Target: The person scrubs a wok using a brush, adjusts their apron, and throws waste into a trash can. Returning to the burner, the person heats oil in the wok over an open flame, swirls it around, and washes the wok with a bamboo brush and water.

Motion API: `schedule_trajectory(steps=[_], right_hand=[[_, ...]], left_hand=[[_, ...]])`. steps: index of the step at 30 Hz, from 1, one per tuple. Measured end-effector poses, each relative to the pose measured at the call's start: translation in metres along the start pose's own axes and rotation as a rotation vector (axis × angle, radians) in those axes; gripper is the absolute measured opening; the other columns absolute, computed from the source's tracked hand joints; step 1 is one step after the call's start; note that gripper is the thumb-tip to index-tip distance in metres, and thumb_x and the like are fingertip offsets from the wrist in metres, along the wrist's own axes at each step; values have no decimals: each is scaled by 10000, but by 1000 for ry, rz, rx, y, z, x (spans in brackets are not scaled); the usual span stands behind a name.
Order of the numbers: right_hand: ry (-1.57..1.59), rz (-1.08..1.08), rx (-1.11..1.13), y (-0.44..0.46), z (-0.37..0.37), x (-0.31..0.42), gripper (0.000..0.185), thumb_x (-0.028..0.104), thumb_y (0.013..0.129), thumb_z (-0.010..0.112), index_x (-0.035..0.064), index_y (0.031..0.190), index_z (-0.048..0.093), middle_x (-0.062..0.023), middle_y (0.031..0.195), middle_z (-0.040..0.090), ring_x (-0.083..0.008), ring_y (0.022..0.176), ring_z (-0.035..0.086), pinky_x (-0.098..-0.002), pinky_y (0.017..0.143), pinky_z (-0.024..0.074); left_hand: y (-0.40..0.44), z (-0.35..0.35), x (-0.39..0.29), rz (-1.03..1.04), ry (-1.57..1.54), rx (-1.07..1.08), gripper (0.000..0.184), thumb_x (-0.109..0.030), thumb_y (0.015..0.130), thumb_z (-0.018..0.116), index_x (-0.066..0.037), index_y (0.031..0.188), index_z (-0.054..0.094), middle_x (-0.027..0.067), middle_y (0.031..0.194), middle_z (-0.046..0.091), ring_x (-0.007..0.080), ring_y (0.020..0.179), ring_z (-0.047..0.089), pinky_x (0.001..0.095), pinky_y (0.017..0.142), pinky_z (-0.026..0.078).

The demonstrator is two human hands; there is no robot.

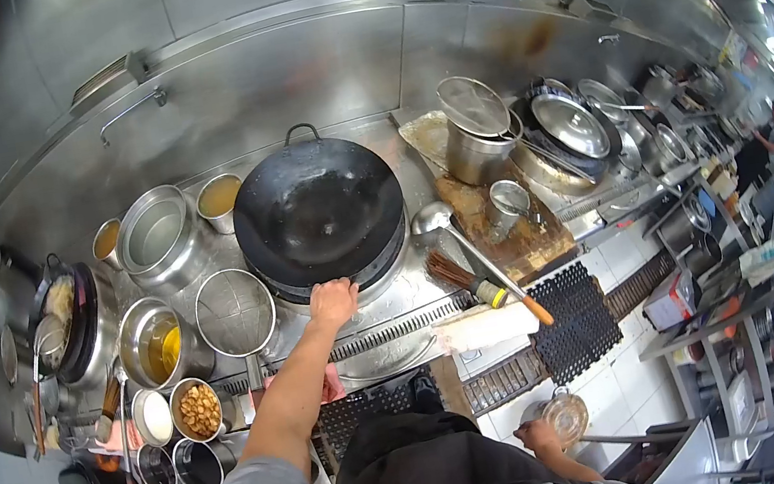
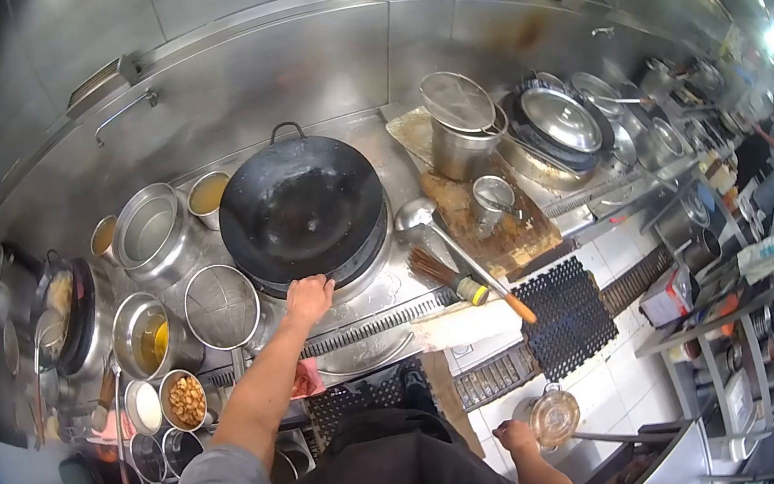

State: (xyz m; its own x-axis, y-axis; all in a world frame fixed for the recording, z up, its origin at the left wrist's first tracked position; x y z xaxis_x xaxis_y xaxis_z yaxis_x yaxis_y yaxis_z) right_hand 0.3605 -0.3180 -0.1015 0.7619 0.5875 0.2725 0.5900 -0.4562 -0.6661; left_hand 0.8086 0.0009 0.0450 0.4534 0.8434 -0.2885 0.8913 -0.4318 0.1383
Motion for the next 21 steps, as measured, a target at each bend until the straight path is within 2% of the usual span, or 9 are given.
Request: schedule_trajectory(steps=[3,5,8,12,14,15,18,21], right_hand=[[-26,-82,7,-28,24,9,269,354,747,639,172,929,718,-164,921,666,-341,915,627,-415,861,486],[39,-39,-9,-38,33,12,257,323,743,626,132,885,722,-183,884,662,-345,865,636,-414,823,496],[68,-86,-86,-40,30,22,269,298,729,636,80,864,718,-171,850,667,-323,840,646,-403,801,504],[109,-54,-106,-24,24,19,251,279,739,638,81,871,718,-166,834,672,-314,817,654,-389,783,512],[147,-117,-216,-13,22,9,259,259,781,646,23,873,702,-132,696,673,-215,585,660,-347,613,516],[151,-98,-196,-19,13,15,263,252,781,647,8,865,699,-132,687,673,-210,568,659,-340,597,514],[158,-103,-185,-29,21,7,242,265,759,643,45,832,711,-148,693,667,-259,653,668,-366,649,521],[52,-82,-125,-46,30,1,231,268,728,645,59,793,717,-168,733,663,-303,723,659,-383,722,521]], left_hand=[[-1,-2,1,8,-26,-50,320,-333,852,528,-45,759,632,182,734,646,365,751,635,462,764,490],[2,-3,2,13,-34,-25,316,-338,853,523,-56,770,637,186,750,646,369,761,632,470,758,490],[4,2,9,-2,-31,39,339,-365,859,495,-67,814,650,193,805,651,376,791,627,472,743,497],[-2,-12,-5,-58,31,39,302,-321,849,521,-56,818,661,169,815,660,351,804,631,455,757,487],[-14,-41,-26,-61,-54,-6,286,-309,828,549,-53,774,662,180,747,650,366,746,633,466,717,498],[-24,-62,-36,-51,-77,-42,284,-310,817,562,-50,755,661,186,720,643,371,721,630,470,696,501],[-61,-117,-64,-10,-150,-77,288,-316,779,609,-45,690,646,185,655,623,372,653,623,473,633,503],[-83,-141,-84,98,-144,-189,272,-313,754,642,-60,655,645,124,607,622,318,580,622,429,552,500]])
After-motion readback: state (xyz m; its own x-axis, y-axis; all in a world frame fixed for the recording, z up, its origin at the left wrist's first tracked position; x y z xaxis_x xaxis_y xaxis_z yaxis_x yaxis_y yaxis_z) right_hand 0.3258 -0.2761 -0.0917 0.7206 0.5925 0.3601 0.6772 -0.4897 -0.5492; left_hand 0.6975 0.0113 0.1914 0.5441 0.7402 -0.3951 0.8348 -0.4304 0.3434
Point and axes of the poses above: each hand's wrist, its own y-axis towards the middle knuckle, its own z-axis out of the palm, x = y × z, the point moved 3 cm from there along y, towards the middle knuckle
